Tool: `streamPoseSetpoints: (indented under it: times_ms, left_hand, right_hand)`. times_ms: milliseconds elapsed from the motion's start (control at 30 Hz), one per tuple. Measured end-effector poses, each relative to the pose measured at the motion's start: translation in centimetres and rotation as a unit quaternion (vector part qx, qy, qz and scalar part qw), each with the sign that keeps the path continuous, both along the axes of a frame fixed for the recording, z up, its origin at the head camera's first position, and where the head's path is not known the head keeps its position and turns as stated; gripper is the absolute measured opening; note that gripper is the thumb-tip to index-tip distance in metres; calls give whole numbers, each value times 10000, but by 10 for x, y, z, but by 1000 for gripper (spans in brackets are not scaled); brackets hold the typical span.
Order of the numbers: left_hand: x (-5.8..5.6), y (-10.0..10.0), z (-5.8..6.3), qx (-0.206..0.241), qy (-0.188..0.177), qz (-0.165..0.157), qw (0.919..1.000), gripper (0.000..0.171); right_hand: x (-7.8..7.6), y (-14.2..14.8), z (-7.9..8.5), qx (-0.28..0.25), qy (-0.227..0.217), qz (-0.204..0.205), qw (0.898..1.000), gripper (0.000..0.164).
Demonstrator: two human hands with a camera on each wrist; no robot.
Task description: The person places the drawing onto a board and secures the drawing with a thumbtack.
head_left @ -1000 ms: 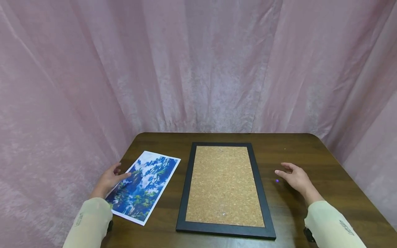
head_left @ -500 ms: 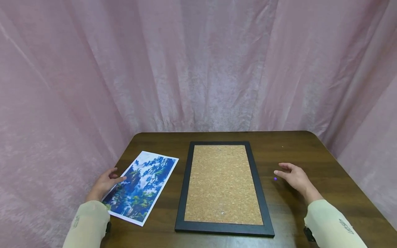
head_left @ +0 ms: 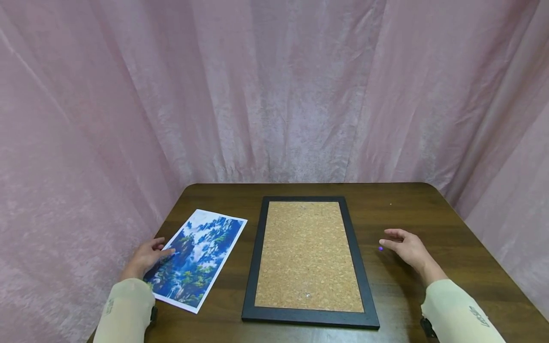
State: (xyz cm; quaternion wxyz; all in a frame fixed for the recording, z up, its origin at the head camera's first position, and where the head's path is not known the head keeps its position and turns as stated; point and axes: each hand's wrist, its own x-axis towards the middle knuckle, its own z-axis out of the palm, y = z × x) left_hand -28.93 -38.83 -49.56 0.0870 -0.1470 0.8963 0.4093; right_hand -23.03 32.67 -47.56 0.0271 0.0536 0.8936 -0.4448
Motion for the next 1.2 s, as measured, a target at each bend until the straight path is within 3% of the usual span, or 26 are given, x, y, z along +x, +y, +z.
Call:
streamPoseSetpoints:
  times_ms: [600, 800, 1200]
  left_hand:
    - [7, 4, -1, -164, -122, 3, 9998, 86]
    - [5, 5, -4, -370, -78, 32, 9993, 81]
    - [2, 9, -7, -512, 42, 159, 9986, 68]
  right_hand:
    - [5, 1, -16, -161, -341, 15, 9993, 61]
    - [5, 3, -23, -136, -181, -64, 9997, 57]
    - [3, 3, -28, 388, 63, -84, 9992, 45]
